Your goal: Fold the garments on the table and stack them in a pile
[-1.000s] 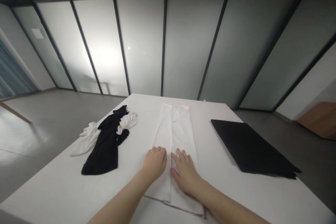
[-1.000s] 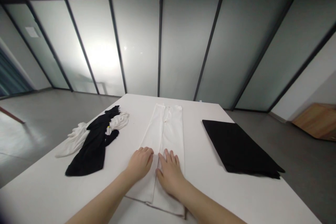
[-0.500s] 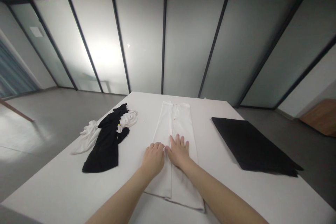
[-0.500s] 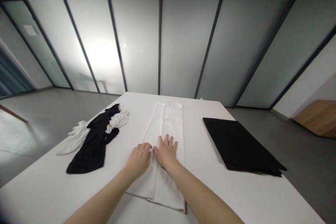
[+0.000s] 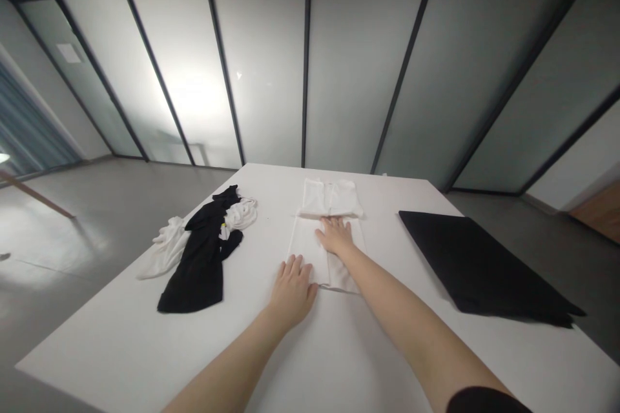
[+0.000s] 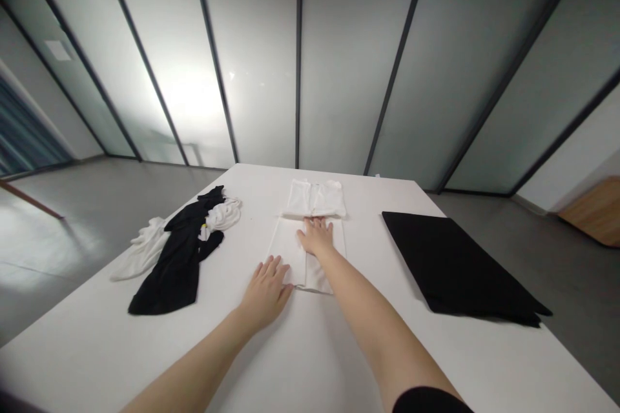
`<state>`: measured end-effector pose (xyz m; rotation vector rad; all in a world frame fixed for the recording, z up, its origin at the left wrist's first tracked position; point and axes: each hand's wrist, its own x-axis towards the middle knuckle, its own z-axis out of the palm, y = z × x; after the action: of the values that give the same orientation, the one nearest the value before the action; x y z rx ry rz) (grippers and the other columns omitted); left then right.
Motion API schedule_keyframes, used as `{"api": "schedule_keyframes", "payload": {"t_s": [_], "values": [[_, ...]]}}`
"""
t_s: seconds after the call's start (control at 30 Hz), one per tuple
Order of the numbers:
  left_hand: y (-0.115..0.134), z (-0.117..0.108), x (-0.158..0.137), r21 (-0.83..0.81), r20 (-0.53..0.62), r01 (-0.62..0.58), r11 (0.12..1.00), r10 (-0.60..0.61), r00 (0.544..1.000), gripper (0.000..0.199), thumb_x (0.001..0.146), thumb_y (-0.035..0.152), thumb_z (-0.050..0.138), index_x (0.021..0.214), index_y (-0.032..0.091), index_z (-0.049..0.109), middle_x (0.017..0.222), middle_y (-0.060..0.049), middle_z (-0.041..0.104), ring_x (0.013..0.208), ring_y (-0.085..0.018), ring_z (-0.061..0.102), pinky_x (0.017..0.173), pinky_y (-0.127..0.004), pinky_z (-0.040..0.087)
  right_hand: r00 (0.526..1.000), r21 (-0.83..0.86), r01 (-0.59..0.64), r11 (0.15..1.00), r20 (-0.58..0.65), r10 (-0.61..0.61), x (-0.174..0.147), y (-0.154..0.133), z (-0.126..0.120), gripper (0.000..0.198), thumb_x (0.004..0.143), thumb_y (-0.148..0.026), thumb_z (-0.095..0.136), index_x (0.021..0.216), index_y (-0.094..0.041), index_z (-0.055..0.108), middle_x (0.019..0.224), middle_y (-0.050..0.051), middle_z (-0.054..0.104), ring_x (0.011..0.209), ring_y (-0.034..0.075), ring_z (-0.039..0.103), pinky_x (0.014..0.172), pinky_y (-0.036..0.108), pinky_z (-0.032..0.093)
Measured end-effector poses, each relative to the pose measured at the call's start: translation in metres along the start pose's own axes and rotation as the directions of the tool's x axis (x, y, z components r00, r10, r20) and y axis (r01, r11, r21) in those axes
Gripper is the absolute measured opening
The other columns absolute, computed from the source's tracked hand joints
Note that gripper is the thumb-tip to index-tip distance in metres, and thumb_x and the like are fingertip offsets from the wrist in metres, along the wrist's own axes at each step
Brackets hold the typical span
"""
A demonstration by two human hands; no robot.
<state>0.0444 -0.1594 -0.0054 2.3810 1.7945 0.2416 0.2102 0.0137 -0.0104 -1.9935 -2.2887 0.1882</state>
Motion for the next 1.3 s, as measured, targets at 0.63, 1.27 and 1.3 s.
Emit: {"api": "schedule_keyframes", "payload": {"t_s": [0.63,1.27,1.3], "values": [[-0.005,-0.012,0.004,-0.042,0.015,-0.028,0.999,0.029,0.999,0.047,0.101,0.034,0.049,0.145,0.020,0.056,0.157,-0.014,0.054,0.146,-0.031,0.046,0.123,-0.049,0.034,0.977,-0.031,0.038,0.999,-0.208,-0.043,0.022,0.016,-0.009,0.040,0.108,-0.034,0.039,0.132,-0.020,0.068,0.132,0.017,0.064,0.127,0.031,0.055,0.105,0.040,0.039],[-0.009,-0.036,-0.001,-0.145,0.250,-0.292,0.945,0.321,0.914,0.020,0.084,0.043,0.077,0.084,0.024,0.073,0.085,-0.002,0.075,0.077,-0.021,0.067,0.065,-0.030,0.041,0.989,-0.043,-0.023,0.999,-0.145,0.017,-0.085,0.007,-0.003,0.034,0.105,-0.037,0.047,0.126,-0.018,0.066,0.126,0.018,0.065,0.117,0.032,0.059,0.095,0.040,0.044],[-0.008,-0.038,-0.003,-0.155,0.276,-0.301,0.941,0.333,0.901,0.020,0.084,0.044,0.076,0.082,0.024,0.074,0.082,-0.002,0.075,0.075,-0.020,0.067,0.064,-0.029,0.041,0.993,-0.033,-0.007,0.999,-0.117,0.003,-0.091,0.009,-0.004,0.037,0.104,-0.038,0.050,0.131,-0.018,0.065,0.131,0.019,0.064,0.120,0.034,0.058,0.098,0.042,0.043]]}}
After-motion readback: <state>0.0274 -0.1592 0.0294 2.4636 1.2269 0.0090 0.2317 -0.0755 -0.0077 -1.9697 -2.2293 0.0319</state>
